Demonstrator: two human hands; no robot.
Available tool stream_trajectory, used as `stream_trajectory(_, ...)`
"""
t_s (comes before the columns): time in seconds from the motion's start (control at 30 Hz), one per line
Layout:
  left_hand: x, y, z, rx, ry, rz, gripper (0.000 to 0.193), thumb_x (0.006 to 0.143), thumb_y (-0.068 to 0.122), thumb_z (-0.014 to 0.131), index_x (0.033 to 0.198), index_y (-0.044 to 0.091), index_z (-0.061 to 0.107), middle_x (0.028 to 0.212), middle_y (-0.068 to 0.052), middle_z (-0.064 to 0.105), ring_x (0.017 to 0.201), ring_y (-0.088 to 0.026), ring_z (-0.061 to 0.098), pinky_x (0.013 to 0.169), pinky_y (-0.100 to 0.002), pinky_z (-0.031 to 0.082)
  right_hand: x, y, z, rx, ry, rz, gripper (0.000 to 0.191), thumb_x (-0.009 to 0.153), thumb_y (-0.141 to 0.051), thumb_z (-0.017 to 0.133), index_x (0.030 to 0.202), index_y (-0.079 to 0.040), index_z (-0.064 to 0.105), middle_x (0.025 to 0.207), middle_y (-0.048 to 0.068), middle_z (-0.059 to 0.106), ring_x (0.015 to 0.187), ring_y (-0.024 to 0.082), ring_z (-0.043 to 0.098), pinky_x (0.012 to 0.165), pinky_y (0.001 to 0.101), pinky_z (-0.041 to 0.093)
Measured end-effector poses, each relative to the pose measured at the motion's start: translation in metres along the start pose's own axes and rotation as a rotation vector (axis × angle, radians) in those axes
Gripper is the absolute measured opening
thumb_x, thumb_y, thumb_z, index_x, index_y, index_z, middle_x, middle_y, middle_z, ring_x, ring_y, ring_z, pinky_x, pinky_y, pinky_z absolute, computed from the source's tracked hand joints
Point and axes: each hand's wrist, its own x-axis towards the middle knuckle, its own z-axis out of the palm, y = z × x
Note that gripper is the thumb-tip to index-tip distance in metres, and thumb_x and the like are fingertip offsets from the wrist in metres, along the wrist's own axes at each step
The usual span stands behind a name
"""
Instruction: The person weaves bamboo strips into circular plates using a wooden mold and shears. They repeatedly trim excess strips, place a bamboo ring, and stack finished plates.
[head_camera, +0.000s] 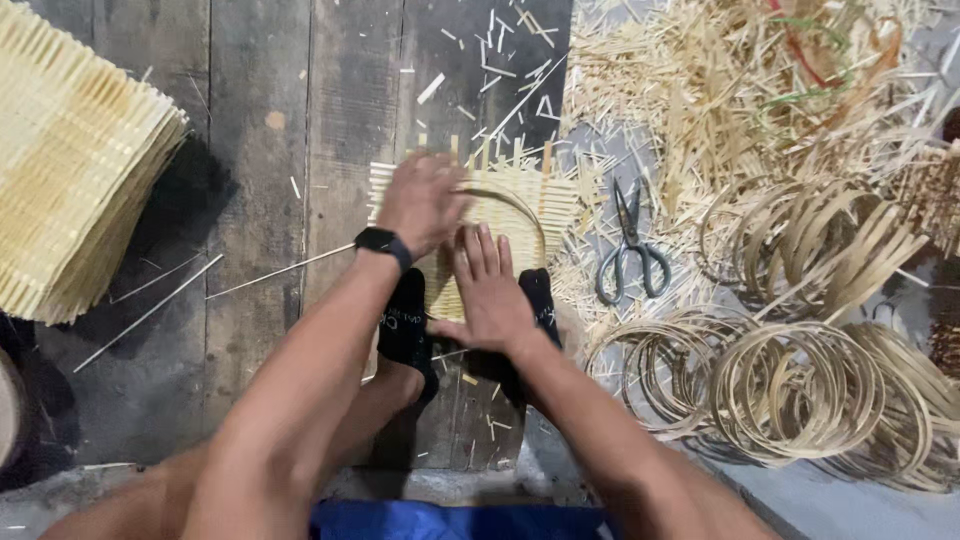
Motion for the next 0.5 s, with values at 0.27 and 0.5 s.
stream_trajectory(0.27,0.040,-0.022,0.041,-0.391,0.117,-0.206,0.024,0.097,0.037,0.068,0.110,0.021,0.079,0.124,0.000,0.074,0.121,-0.025,0.065,0.102,-0.038,0.051,0.039,0.024,0.083,-0.287,0.402,-0.209,0.100,0.088,-0.060,0.068,0.156,0.005,0.035,0.162,0.035,0.022,0.154,0.051,0.012,0.124,0.0687,0.008)
stream_trajectory(0.5,0.053,-0.021,0.024,-0.432,0.061,-0.130,0.023,0.094,0.032,0.068,0.107,0.019,0.081,0.128,-0.006,0.068,0.111,-0.033,0.064,0.093,-0.044,0.049,0.040,0.049,0.036,0.231,0.345,-0.234,0.081,0.089,-0.054,0.068,0.149,-0.006,0.043,0.156,0.021,0.037,0.143,0.042,0.036,0.119,0.0626,0.029)
